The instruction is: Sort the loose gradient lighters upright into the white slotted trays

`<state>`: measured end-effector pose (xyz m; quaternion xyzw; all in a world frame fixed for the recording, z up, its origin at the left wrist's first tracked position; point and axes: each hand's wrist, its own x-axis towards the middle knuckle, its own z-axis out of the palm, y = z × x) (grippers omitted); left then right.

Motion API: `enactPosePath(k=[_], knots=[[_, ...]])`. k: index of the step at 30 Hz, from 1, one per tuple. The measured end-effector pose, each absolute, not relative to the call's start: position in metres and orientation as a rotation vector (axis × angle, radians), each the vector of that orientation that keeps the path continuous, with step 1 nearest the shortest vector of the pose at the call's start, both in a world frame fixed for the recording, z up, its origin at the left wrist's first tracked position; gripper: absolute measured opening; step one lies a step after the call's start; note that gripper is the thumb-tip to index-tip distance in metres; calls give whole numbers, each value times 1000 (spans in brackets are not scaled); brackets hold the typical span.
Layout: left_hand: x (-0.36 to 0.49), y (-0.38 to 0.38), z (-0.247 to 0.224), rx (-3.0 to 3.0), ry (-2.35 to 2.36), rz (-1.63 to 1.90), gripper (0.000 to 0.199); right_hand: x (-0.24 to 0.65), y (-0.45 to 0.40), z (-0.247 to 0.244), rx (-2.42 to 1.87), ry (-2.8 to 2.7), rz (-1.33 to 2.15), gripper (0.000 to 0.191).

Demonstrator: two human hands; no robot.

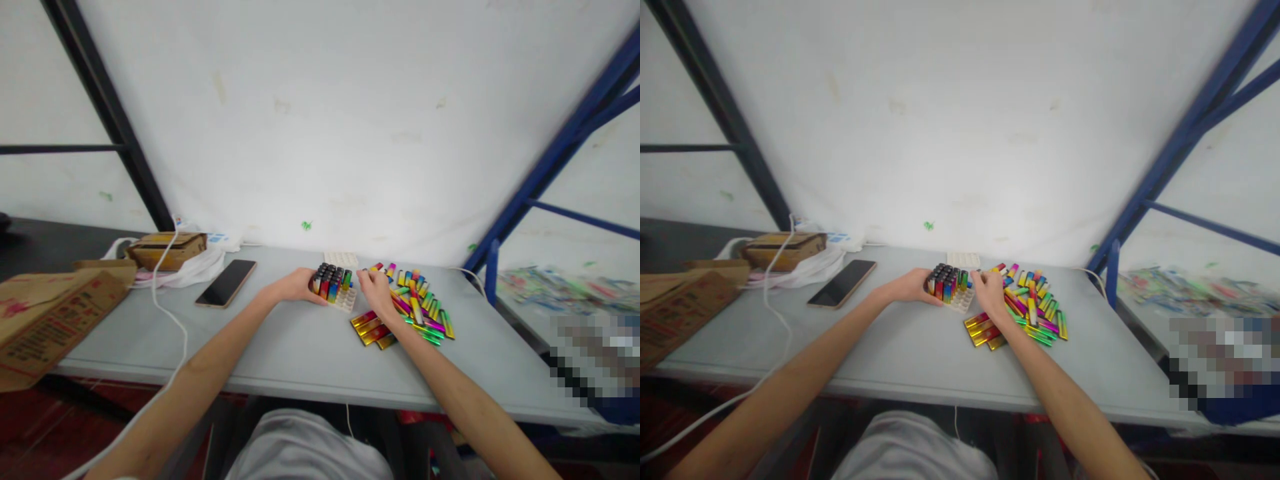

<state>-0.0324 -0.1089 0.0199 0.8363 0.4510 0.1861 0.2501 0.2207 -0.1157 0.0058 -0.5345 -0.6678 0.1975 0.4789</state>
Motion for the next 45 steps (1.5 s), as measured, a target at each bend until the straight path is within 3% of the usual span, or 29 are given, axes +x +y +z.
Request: enactPosePath(k=[14,18,26,37,45], knots=[[-33,-108,19,2300,1195,517,69,228,-129,29,-1109,-1951,322,40],[-33,-108,18,2299,1206,515,70,231,-132,35,-1074,-2093,125,44],[-32,-110,21,2259,1226,513,69,235,-126,29,-1147,-2293,106,54],[-33,-108,19,2269,1207,518,70,231,-117,20,-1328,-2422,-61,39],[-33,-109,19,2270,1237,508,69,237,-118,21,-1259,-2429,53,55]])
